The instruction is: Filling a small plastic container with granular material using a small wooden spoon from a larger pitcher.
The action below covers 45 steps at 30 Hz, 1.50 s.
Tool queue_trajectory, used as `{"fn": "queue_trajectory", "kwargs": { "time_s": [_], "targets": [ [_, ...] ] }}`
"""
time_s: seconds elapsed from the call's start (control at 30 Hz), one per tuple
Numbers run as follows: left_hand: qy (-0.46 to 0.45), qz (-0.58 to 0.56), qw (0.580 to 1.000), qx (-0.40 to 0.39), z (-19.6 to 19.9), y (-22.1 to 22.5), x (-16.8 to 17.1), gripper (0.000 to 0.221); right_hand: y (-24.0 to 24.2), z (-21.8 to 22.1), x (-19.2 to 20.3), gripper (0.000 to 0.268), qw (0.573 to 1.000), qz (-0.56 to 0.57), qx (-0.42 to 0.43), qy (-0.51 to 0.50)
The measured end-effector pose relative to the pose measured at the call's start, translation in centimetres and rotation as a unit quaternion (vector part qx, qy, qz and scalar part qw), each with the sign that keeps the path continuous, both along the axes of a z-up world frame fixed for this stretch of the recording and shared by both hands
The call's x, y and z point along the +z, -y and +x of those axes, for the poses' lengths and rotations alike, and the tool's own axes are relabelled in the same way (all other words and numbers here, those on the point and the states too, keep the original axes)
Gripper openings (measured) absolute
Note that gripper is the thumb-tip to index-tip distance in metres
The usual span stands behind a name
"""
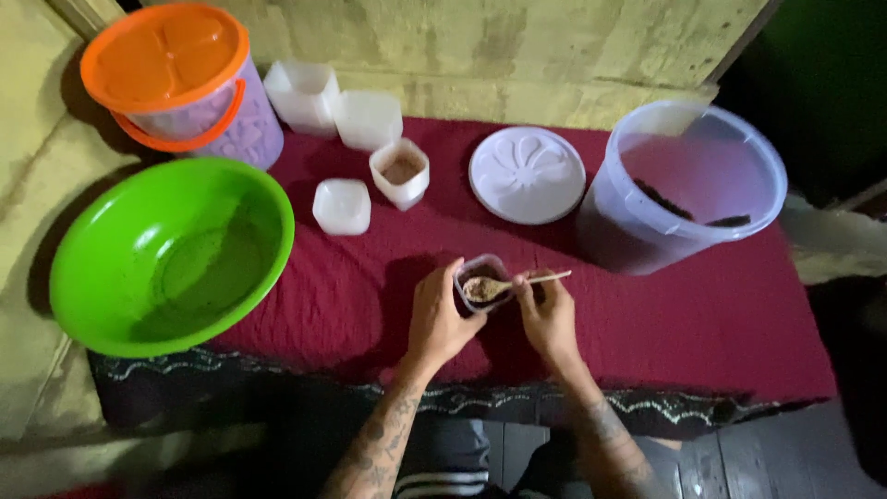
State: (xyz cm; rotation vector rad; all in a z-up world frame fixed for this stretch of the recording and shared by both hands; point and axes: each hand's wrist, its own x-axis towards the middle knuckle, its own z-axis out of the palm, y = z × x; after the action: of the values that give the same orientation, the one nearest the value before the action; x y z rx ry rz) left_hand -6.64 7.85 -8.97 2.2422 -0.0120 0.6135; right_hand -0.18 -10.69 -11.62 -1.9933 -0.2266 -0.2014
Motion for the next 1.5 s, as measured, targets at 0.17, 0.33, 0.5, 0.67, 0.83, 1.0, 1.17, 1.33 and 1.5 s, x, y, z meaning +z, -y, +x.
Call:
{"fn": "queue_trajectory", "kwargs": {
  "time_s": [0.17, 0.33, 0.5, 0.67, 0.83, 1.0, 1.17, 1.33, 1.5],
  "targets": [
    [0.016, 0.011, 1.000, 0.014, 0.1, 0.2, -0.7, 0.089, -0.3, -0.7, 2.1, 0.011, 0.994, 0.107, -0.006, -0.016],
    [0.011, 0.005, 1.000, 0.012, 0.1, 0.2, -1.0, 0.089, -1.4, -1.8, 3.1, 0.014, 0.986, 0.166, -0.002, -0.011],
    [0.027, 0.000, 0.999, 0.022, 0.5, 0.3, -0.6, 0.083, -1.1, -1.9, 0.9, 0.012, 0.996, -0.029, 0.001, 0.083],
    [0.031, 0.006, 0.999, 0.043, 0.5, 1.2, -0.8, 0.079, -0.8, -2.1, 0.9, 0.014, 0.995, -0.033, -0.015, 0.089],
    [0.053, -0.013, 0.998, 0.033, -0.5, 2.9, -0.3, 0.081, 0.0, -4.1, 4.0, 0.013, 0.997, 0.033, -0.019, 0.065],
    [0.000, -0.149, 0.988, 0.039, -1.5, 6.0, -0.5, 0.081, 2.1, -5.3, 3.7, 0.014, 0.996, 0.054, -0.041, 0.065],
    [0.058, -0.191, 0.979, -0.029, -1.9, 8.9, 1.7, 0.086, 5.0, -6.0, 4.7, 0.012, 0.991, 0.037, -0.059, 0.114],
    [0.081, -0.236, 0.967, -0.058, -2.6, 10.7, 2.0, 0.080, 7.2, -7.0, 6.2, 0.017, 0.988, 0.043, -0.040, 0.140],
    [0.058, -0.328, 0.939, -0.092, -3.6, 11.8, 1.2, 0.082, 8.0, -8.0, 7.0, 0.019, 0.988, 0.012, -0.035, 0.149]
  ]
}}
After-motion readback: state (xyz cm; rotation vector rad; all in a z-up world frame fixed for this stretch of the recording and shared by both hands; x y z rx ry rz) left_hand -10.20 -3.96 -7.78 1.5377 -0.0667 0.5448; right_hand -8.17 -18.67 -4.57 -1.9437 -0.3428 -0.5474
